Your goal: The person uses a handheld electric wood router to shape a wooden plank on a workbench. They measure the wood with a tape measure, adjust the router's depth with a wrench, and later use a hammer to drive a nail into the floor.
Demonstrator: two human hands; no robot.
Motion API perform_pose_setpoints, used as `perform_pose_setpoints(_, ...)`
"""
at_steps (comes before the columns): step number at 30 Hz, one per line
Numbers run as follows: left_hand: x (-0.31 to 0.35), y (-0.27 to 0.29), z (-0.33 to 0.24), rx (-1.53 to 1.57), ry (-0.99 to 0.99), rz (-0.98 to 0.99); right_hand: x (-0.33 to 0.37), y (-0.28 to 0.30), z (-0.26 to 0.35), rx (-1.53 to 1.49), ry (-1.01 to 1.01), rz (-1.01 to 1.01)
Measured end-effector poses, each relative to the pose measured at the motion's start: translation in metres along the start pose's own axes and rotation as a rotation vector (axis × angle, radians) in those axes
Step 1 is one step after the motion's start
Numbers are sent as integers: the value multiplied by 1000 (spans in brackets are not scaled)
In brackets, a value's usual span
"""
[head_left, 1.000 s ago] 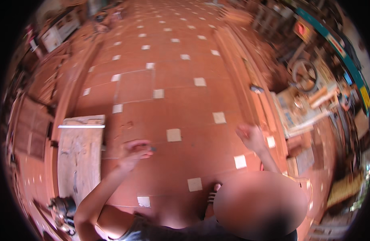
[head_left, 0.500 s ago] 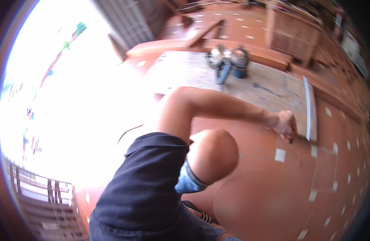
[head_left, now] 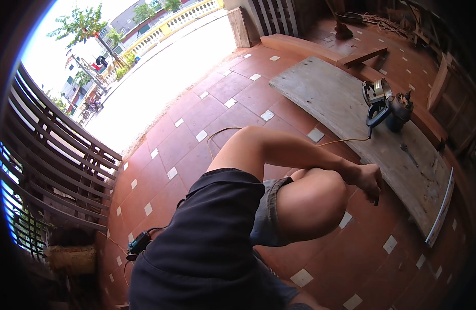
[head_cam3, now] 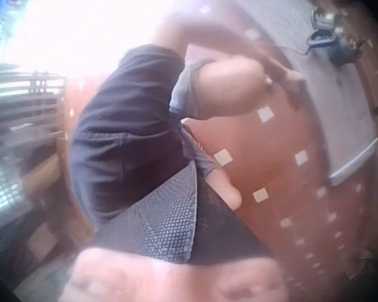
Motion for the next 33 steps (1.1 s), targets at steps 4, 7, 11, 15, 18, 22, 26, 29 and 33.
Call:
perform_pose_setpoints(4, -4, -15, -26, 28, -38, 15, 3, -10, 0, -27, -2, 37)
perform_pose_setpoints(7, 2, -21, -17, 49, -8, -1, 7, -14, 1, -46, -12, 45)
perform_pose_setpoints(11, 7, -39, -6, -2, 121, 8, 12, -9, -6, -86, -50, 40)
perform_pose_setpoints(15, -11, -51, 28, 23, 81, 90, 19, -7, -5, -136, -105, 12)
perform_pose_setpoints(18, -20, -53, 33, -44, 77, 120, 26, -4, -13, -167, -163, 4)
perform_pose_setpoints(22, -38, -27, 53, 41, 36, 123, 38, 1, -13, -164, -250, -6)
perform_pose_setpoints(26, -48, 30, 98, 30, -61, 8, 54, -10, -10, -229, -327, 39)
perform_pose_setpoints(29, -61, 63, 151, 6, -96, -119, 69, -6, 0, -352, -372, 135)
perform_pose_setpoints(33, -66, 79, 241, 154, 103, -243, 18, -72, 130, -350, -533, 479)
Point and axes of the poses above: each hand's wrist, its own x-axis away from the middle knuckle, its own y-axis out of the back of the hand, z = x × y, the point moved 10 cm from there along -x, towards the middle knuckle, and after that the axes turned 8 degrees about x, right-handed, at the moved point
